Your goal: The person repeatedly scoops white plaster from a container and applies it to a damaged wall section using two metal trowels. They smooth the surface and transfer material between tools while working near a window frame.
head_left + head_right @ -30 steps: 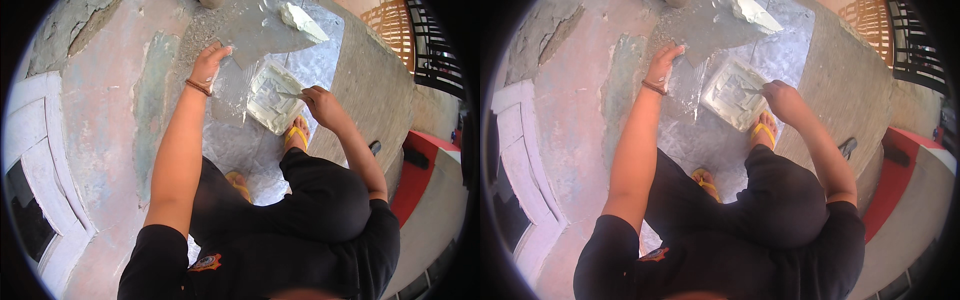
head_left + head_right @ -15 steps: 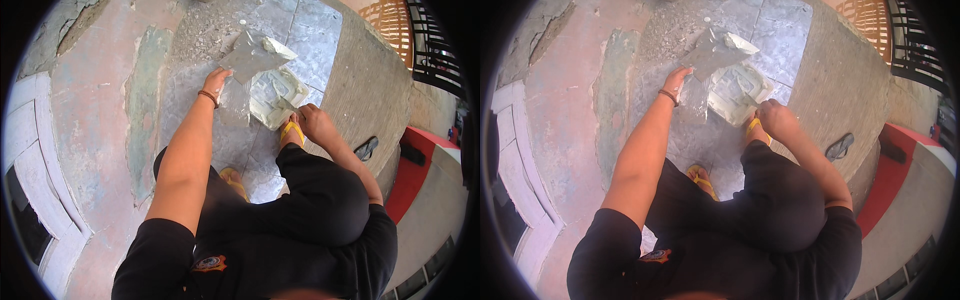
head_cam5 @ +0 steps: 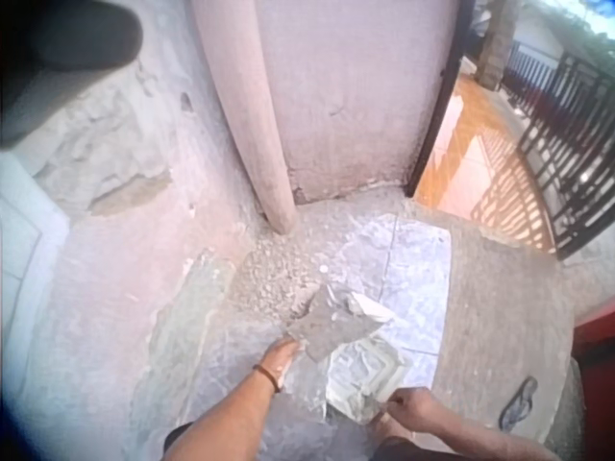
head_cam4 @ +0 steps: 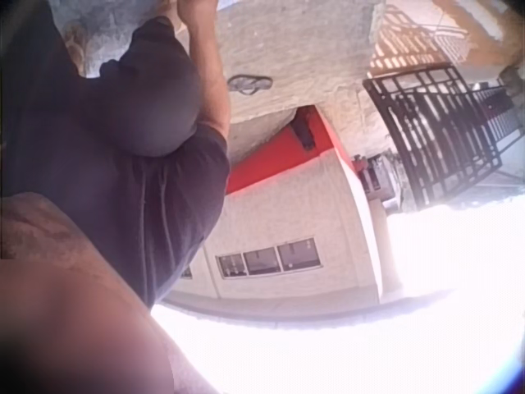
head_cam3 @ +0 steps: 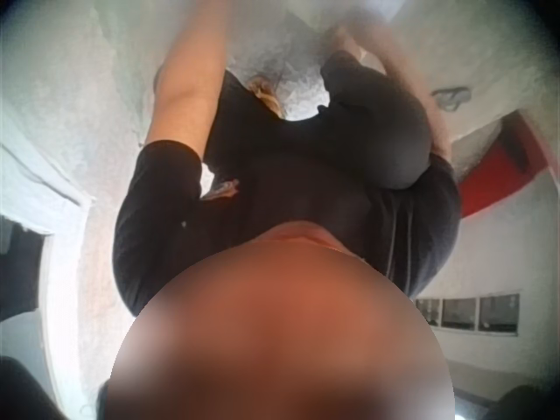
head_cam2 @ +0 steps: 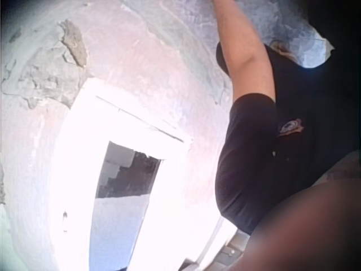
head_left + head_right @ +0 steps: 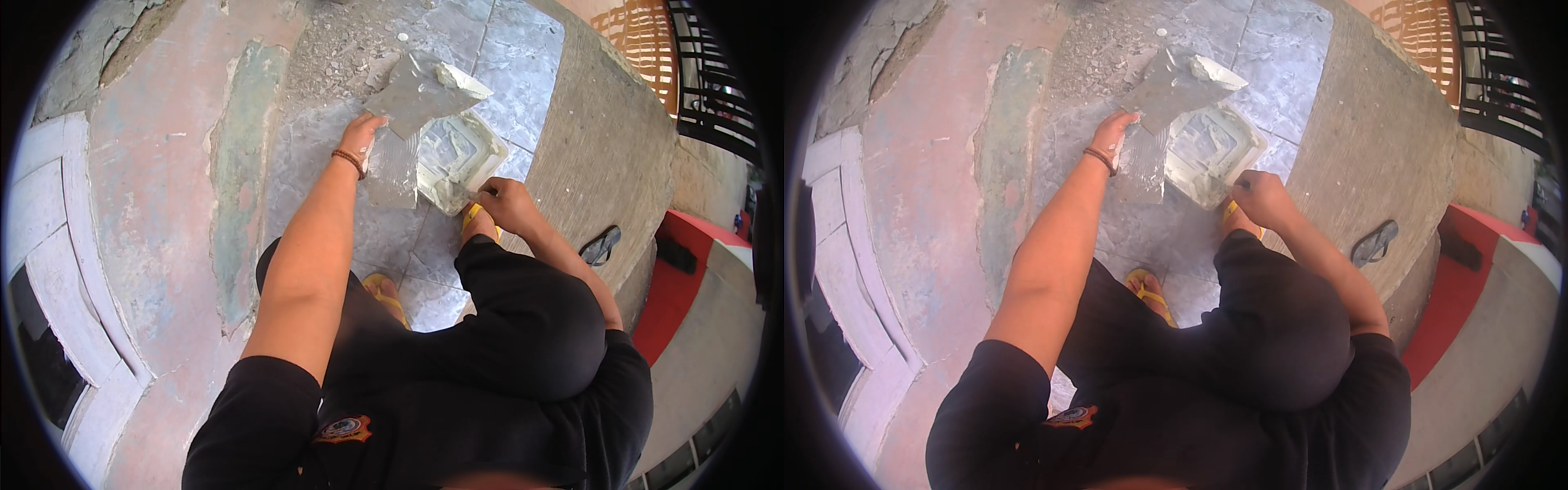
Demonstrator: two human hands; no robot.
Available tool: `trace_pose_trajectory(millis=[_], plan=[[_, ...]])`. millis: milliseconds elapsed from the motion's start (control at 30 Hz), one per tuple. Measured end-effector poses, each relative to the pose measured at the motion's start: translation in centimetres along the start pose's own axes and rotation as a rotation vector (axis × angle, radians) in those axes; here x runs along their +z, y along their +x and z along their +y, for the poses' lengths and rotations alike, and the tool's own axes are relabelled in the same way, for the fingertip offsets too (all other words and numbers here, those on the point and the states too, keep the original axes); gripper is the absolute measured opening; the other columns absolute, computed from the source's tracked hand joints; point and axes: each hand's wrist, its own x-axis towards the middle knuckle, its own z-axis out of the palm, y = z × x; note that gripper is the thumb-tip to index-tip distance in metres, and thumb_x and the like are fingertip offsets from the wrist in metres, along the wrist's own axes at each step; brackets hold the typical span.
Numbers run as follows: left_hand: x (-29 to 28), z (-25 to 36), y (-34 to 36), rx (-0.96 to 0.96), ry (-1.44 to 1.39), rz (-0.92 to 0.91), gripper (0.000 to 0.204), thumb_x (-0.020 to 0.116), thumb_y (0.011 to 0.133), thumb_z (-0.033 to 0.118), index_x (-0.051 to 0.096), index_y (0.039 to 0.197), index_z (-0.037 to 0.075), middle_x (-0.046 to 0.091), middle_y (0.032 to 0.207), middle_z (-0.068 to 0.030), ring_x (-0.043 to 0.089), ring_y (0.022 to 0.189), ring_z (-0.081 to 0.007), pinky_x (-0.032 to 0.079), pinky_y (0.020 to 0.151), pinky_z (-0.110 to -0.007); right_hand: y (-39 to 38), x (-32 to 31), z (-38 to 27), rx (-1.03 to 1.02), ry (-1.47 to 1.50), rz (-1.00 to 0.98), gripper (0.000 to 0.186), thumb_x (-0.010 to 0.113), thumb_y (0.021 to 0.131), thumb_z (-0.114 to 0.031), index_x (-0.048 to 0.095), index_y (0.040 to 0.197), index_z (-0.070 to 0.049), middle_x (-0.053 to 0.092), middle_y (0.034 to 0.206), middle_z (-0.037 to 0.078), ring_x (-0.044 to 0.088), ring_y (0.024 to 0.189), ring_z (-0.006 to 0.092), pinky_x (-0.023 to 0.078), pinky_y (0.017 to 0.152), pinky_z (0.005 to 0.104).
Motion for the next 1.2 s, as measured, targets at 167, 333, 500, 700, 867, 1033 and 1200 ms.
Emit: trace_pose_trajectory(millis=[167, 333, 500, 700, 867, 1033, 1200], plan=[[-0.3, -0.3, 0.5, 0.054, 0.077, 0.008, 0.013, 0.066, 0.089, 0.017, 0.063, 0.095, 0.006, 0.062, 0.091, -0.0034, 0.062, 0.084, -0.0163, 0.049, 0.075, -0.032, -0.1, 0.2, 0.7, 0.149, 0.262, -0.109, 0.026, 0.066, 0.090, -0.019, 0.072, 0.104, 0.002, 0.071, 0.082, 0.018, 0.069, 0.071, 0.0219, 0.054, 0.069, 0.0348], [0.1, -0.2, 0.5, 0.027, -0.020, -0.030, 0.028, 0.064, 0.089, 0.013, 0.064, 0.114, 0.000, 0.065, 0.108, -0.0057, 0.060, 0.099, -0.0164, 0.046, 0.088, -0.029, 1.2, -0.5, 1.2, 0.072, 0.275, -0.146, 0.027, 0.065, 0.091, -0.019, 0.072, 0.108, 0.001, 0.072, 0.085, 0.016, 0.068, 0.072, 0.0182, 0.054, 0.069, 0.0329], [-0.2, -0.1, 0.8, -0.002, 0.033, -0.028, 0.034, 0.060, 0.090, 0.010, 0.063, 0.121, -0.004, 0.066, 0.117, -0.0067, 0.059, 0.106, -0.0163, 0.044, 0.094, -0.029, 5.2, -2.7, 1.9, -0.001, 0.342, -0.250, 0.026, 0.062, 0.092, -0.016, 0.072, 0.110, 0.001, 0.070, 0.084, 0.010, 0.061, 0.071, 0.0131, 0.050, 0.065, 0.0292], [-0.9, 0.7, 1.8, 0.047, 0.076, -0.122, 0.034, 0.059, 0.093, 0.012, 0.060, 0.125, 0.000, 0.064, 0.117, -0.0073, 0.062, 0.102, -0.0188, 0.049, 0.089, -0.032, 6.7, -4.6, 3.6, 0.068, 0.687, -0.450, 0.024, 0.061, 0.093, -0.015, 0.071, 0.108, 0.000, 0.065, 0.085, 0.002, 0.050, 0.068, 0.0082, 0.041, 0.059, 0.0232], [-0.5, 4.5, 0.8, 0.130, 0.205, -0.180, 0.037, 0.058, 0.094, 0.011, 0.058, 0.129, -0.001, 0.065, 0.117, -0.0065, 0.062, 0.104, -0.0175, 0.048, 0.092, -0.031, 2.8, -4.9, 4.5, 0.038, 1.096, -0.362, 0.031, 0.066, 0.093, -0.023, 0.067, 0.113, 0.001, 0.067, 0.092, 0.003, 0.053, 0.069, 0.0097, 0.041, 0.059, 0.0247], [0.3, 9.5, -1.1, 0.174, 0.306, -0.260, 0.032, 0.057, 0.095, 0.009, 0.060, 0.124, -0.003, 0.066, 0.117, -0.0061, 0.060, 0.106, -0.0132, 0.045, 0.095, -0.029, -0.2, -7.7, 2.8, -0.217, 1.319, -0.103, 0.038, 0.070, 0.090, -0.026, 0.065, 0.114, 0.003, 0.067, 0.092, 0.006, 0.055, 0.070, 0.0148, 0.041, 0.062, 0.0285], [2.6, 11.3, -2.3, 0.244, 0.405, -0.413, 0.038, 0.058, 0.094, 0.011, 0.057, 0.128, -0.004, 0.066, 0.119, -0.0077, 0.061, 0.106, -0.0142, 0.045, 0.096, -0.029, -0.7, -12.9, 0.1, -0.439, 1.283, 0.151, 0.039, 0.071, 0.088, -0.023, 0.065, 0.115, 0.004, 0.067, 0.098, 0.009, 0.060, 0.085, 0.0175, 0.047, 0.075, 0.0308]])
